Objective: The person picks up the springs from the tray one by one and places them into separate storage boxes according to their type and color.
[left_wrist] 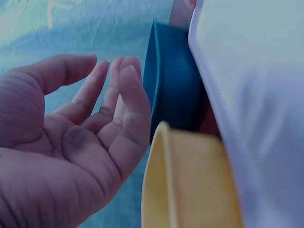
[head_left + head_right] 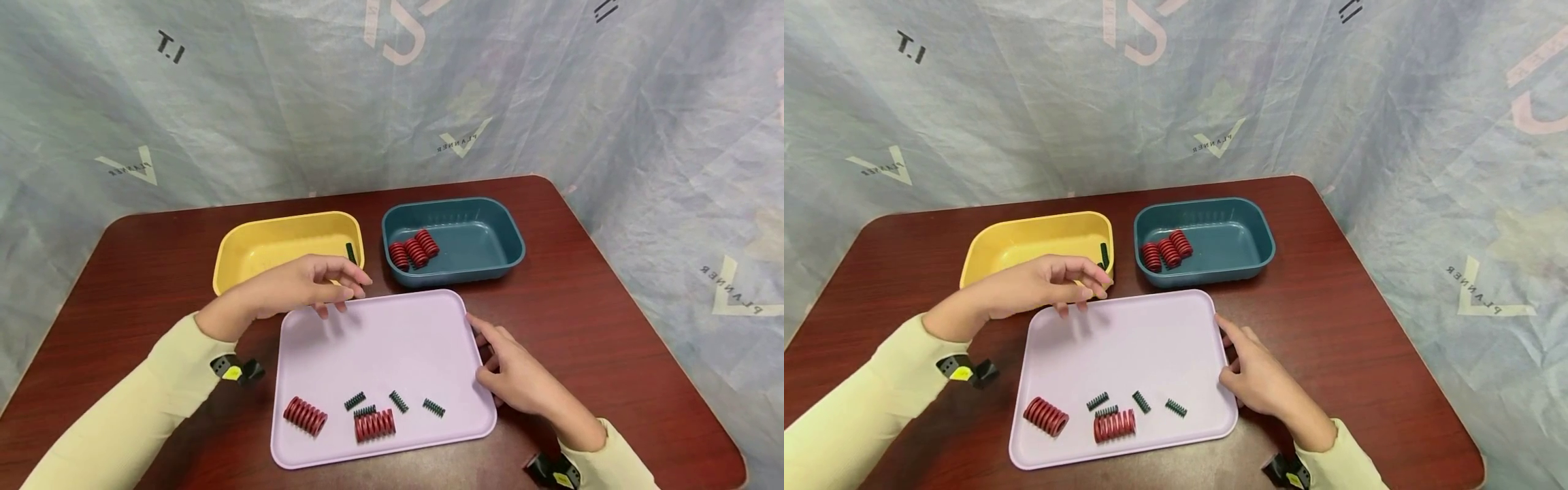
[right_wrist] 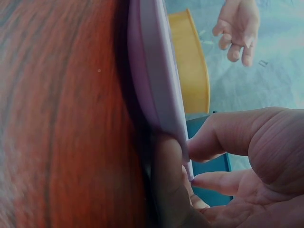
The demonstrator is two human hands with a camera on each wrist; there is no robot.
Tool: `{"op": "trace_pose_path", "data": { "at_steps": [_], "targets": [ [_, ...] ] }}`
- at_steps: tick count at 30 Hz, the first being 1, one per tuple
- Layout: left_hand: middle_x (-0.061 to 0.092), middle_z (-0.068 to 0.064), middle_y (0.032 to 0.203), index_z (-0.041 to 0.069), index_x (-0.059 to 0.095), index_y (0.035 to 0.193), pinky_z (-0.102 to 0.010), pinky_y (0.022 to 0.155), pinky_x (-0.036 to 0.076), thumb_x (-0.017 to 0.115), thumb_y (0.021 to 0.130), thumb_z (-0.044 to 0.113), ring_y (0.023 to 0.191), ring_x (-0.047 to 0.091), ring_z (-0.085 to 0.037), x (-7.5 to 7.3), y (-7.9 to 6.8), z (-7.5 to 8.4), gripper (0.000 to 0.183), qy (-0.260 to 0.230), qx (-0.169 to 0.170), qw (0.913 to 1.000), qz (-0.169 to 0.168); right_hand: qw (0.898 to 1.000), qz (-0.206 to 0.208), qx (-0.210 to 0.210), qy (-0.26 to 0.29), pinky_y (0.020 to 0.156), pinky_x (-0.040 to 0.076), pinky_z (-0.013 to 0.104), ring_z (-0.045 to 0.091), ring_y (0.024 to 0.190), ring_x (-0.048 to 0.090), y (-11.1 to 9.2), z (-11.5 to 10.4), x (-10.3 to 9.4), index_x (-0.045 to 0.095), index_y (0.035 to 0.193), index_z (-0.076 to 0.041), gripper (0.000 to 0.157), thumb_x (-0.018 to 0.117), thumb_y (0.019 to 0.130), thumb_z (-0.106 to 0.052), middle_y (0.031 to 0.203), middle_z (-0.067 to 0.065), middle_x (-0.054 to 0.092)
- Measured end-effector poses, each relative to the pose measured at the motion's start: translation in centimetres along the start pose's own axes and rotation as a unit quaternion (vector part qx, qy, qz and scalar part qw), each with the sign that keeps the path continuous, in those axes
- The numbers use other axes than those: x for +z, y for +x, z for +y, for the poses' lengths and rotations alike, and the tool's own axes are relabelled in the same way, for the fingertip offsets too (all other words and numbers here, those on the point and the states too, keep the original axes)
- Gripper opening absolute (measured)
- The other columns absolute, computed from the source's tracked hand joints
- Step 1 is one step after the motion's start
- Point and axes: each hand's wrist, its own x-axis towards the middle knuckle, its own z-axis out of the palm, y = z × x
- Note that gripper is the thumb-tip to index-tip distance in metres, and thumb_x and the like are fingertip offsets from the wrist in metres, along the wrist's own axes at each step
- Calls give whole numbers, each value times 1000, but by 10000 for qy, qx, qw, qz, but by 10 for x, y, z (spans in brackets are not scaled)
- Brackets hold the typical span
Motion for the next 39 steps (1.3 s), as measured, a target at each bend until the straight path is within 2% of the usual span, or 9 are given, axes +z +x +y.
{"op": "trace_pose_path", "data": {
  "at_steps": [6, 10, 16, 19, 22, 25, 29, 34, 39],
  "targets": [
    [67, -19, 123, 8, 65, 130, -42, 76, 62, 63, 104, 16, 103, 66, -39, 26, 3, -8, 28, -207, 24, 9996, -181, 10000, -22, 21, 55, 42, 56, 33, 21, 77, 65, 0, 1, 0, 33, 160, -9, 82, 57, 85, 13, 121, 21, 46],
    [65, -22, 126, 3, 62, 133, -43, 75, 62, 63, 104, 15, 103, 66, -39, 42, 6, -15, 32, -545, -154, 9970, -528, 10000, -25, 5, 67, 42, 56, 33, 21, 77, 65, 0, 1, 1, 34, 160, -9, 82, 57, 85, 13, 120, 21, 47],
    [65, -19, 125, 0, 62, 133, -43, 74, 63, 62, 104, 13, 98, 68, -33, 60, 15, -26, 32, -855, -419, 9903, -1008, 10000, -22, -8, 73, 41, 55, 32, 21, 77, 65, 0, 2, 0, 33, 160, -8, 82, 57, 84, 13, 121, 22, 46],
    [66, -18, 124, -1, 62, 134, -40, 73, 63, 60, 104, 11, 94, 68, -29, 69, 19, -31, 32, -1037, -512, 9858, -1220, 10000, -19, -35, 53, 41, 55, 32, 21, 77, 65, 0, 2, 0, 33, 160, -8, 82, 57, 84, 13, 121, 22, 47],
    [67, -16, 123, -1, 61, 134, -34, 68, 62, 58, 105, 10, 90, 68, -24, 76, 21, -35, 31, -1199, -583, 9806, -1434, 10000, -13, -45, 51, 41, 55, 32, 21, 78, 65, 0, 2, 0, 33, 160, -8, 82, 57, 84, 13, 121, 22, 47],
    [69, -13, 122, 0, 62, 134, -27, 63, 59, 57, 106, 11, 86, 69, -20, 83, 23, -39, 31, -1244, -645, 9773, -1592, 10000, -11, -43, 46, 41, 56, 32, 21, 78, 65, 1, 2, 0, 33, 160, -8, 82, 57, 84, 13, 121, 22, 47],
    [71, -10, 118, 2, 65, 133, -24, 61, 58, 57, 106, 11, 84, 69, -17, 90, 26, -44, 30, -1228, -707, 9745, -1743, 10000, -14, -34, 28, 41, 55, 32, 21, 78, 65, 1, 2, 0, 33, 160, -8, 82, 57, 85, 13, 122, 22, 47],
    [73, -10, 114, 2, 67, 130, -25, 65, 60, 57, 105, 9, 84, 70, -17, 94, 29, -45, 28, -1250, -772, 9722, -1825, 10000, -15, -36, 35, 41, 55, 32, 21, 78, 65, 1, 2, 0, 33, 160, -8, 82, 57, 84, 13, 122, 22, 47],
    [75, -12, 108, 0, 69, 126, -31, 74, 63, 57, 102, 7, 84, 72, -16, 98, 33, -45, 28, -1298, -808, 9709, -1844, 10000, -3, -28, 47, 41, 55, 33, 21, 78, 65, 1, 2, 0, 34, 160, -8, 82, 57, 85, 13, 121, 21, 47]
  ]
}}
